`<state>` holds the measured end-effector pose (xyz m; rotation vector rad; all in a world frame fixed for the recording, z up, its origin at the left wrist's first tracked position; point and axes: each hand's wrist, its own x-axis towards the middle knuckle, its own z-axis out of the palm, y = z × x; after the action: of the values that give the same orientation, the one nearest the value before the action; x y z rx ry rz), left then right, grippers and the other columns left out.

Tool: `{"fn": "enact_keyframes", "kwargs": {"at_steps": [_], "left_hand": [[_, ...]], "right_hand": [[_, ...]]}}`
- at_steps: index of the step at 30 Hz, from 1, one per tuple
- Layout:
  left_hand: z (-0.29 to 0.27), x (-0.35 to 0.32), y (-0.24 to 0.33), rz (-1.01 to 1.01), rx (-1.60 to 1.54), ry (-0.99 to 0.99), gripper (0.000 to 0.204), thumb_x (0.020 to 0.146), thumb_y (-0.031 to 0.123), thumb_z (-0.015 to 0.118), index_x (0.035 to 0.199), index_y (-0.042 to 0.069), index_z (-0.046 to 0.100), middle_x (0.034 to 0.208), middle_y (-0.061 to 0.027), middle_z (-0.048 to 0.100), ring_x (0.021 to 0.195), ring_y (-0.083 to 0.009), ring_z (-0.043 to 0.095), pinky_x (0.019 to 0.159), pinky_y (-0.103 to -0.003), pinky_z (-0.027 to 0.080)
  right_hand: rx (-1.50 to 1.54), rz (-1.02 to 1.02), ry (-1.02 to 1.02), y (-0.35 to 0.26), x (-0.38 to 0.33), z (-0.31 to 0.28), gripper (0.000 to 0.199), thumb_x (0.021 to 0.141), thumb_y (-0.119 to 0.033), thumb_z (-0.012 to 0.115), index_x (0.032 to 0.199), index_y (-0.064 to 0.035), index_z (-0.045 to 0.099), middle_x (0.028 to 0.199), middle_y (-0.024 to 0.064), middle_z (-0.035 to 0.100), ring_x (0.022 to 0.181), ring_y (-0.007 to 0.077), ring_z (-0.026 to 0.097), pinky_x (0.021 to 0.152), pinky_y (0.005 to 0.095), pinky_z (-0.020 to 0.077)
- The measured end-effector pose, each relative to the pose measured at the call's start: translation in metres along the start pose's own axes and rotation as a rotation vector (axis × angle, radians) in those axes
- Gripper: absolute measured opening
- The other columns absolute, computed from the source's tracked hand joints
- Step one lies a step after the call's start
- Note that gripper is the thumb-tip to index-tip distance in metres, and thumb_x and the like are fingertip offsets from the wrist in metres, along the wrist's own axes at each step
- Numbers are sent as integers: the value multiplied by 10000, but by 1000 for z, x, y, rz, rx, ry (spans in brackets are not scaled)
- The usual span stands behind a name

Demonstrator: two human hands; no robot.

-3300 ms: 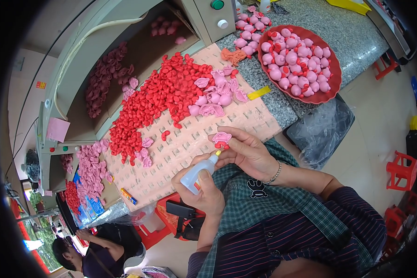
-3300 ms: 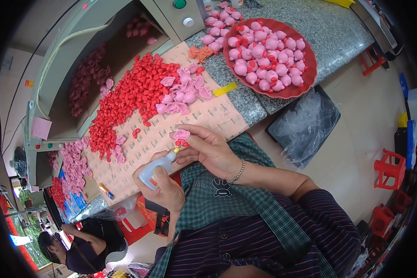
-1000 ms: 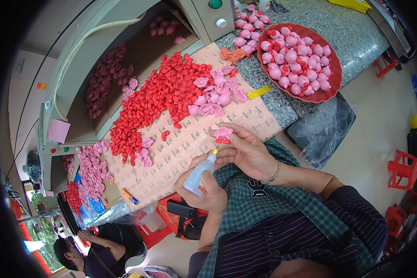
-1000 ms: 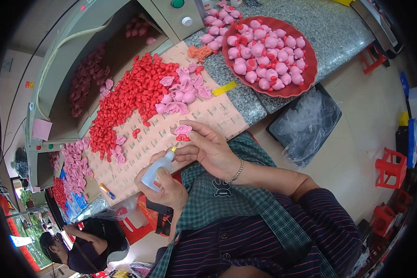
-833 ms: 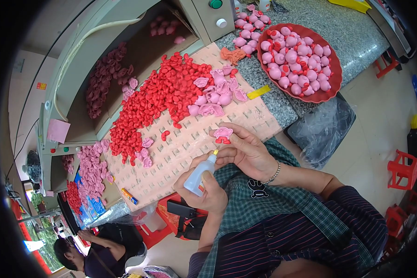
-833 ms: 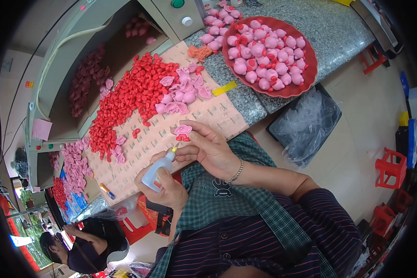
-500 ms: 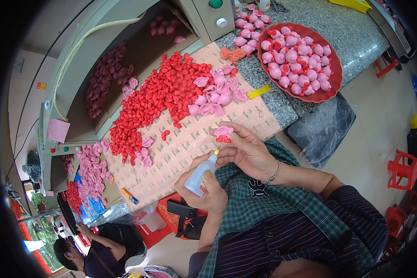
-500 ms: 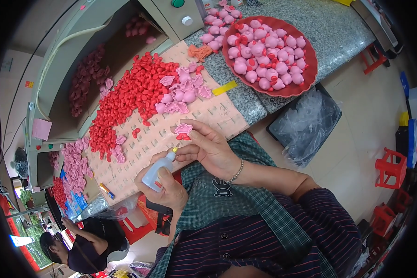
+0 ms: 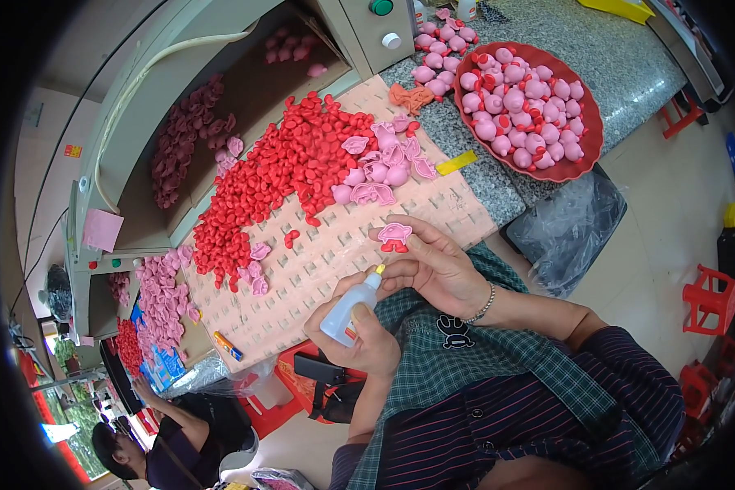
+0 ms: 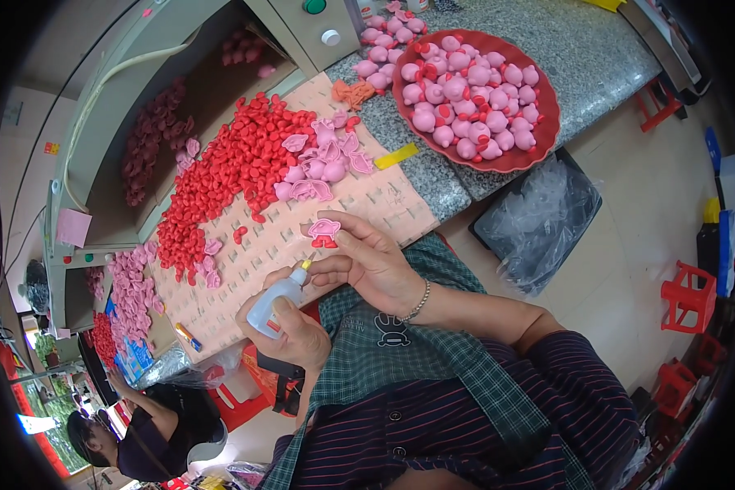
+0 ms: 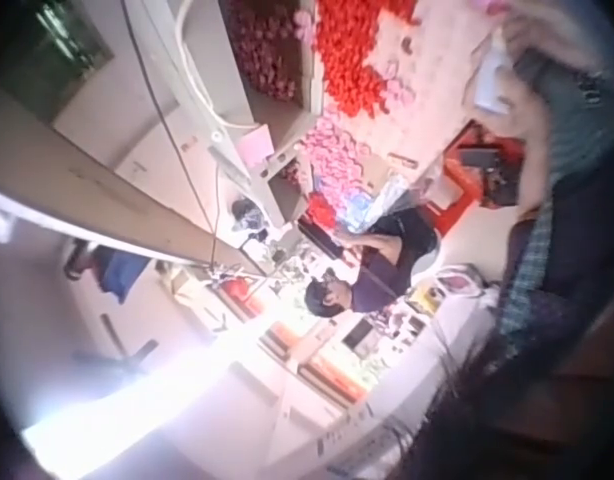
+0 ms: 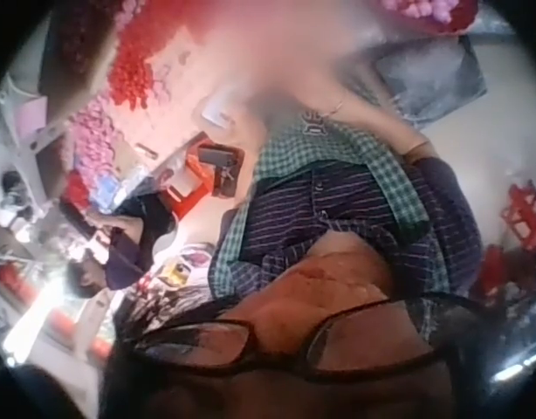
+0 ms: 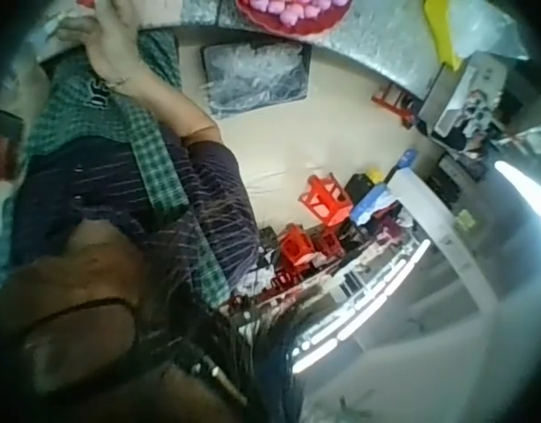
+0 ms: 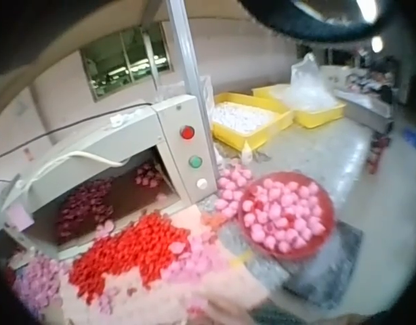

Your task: Assembling small plastic toy components by hand at a workbench.

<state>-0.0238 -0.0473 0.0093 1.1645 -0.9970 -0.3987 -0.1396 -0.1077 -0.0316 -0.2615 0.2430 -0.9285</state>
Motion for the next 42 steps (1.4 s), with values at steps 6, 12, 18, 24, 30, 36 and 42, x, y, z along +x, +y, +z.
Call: {"fn": "enact_keyframes", "kwargs": {"at_steps": [6, 12, 18, 24, 30, 36, 42], "left_hand": [[0, 0, -1, -83, 25, 71, 239, 969, 89, 520, 1109, -22, 362, 1026, -310, 621, 951, -325, 639, 880, -435, 529], [2, 2, -7, -86, -29, 153, 322, 969, 173, 582, 1159, -34, 426, 1069, -277, 623, 906, -321, 671, 753, -409, 612], [-4, 8, -5, -344, -317, 161, 362, 992, 292, 574, 1193, 10, 464, 1116, -190, 623, 968, -271, 638, 837, -385, 555], [-19, 28, -25, -641, -764, 150, 475, 912, 373, 691, 1187, 36, 498, 1100, -98, 623, 952, -235, 625, 838, -329, 512], [-23, 34, -55, -545, -600, 54, 513, 862, 286, 766, 1215, 8, 518, 1066, -127, 627, 891, -220, 641, 814, -357, 536], [-20, 45, -54, -420, -483, 129, 465, 853, 80, 733, 1250, -30, 517, 1013, -125, 647, 897, -213, 656, 850, -344, 541], [-16, 46, -56, -423, -228, -102, 453, 826, -84, 692, 1241, -17, 521, 1131, -128, 660, 1012, -155, 641, 885, -291, 519]], "right_hand": [[-39, -16, 4, 0, 1, 2, 429, 1057, -181, 423, 1469, -92, 344, 1457, 187, 463, 1097, 277, 667, 879, 400, 569], [-47, -38, -1, 0, 2, 4, 416, 1058, -177, 420, 1460, -92, 357, 1440, 182, 484, 1120, 286, 655, 894, 402, 562], [39, 15, 23, -3, 2, 2, 421, 1050, -177, 437, 1456, -86, 369, 1430, 202, 486, 1135, 329, 640, 894, 403, 562], [43, -8, -5, -7, 2, -1, 449, 1040, -173, 461, 1466, -78, 359, 1399, 219, 509, 1118, 344, 641, 878, 404, 569], [34, 32, -2, -16, 1, 1, 430, 1034, -172, 483, 1441, -57, 404, 1276, 158, 609, 1067, 311, 666, 878, 390, 561], [8, 95, 3, -19, 2, 3, 433, 1030, -193, 486, 1428, -45, 404, 1328, 264, 548, 1036, 342, 672, 865, 397, 568], [-86, 114, 95, -23, -6, 7, 411, 1037, -208, 472, 1410, -45, 421, 1310, 258, 562, 996, 330, 682, 833, 382, 567]]}}
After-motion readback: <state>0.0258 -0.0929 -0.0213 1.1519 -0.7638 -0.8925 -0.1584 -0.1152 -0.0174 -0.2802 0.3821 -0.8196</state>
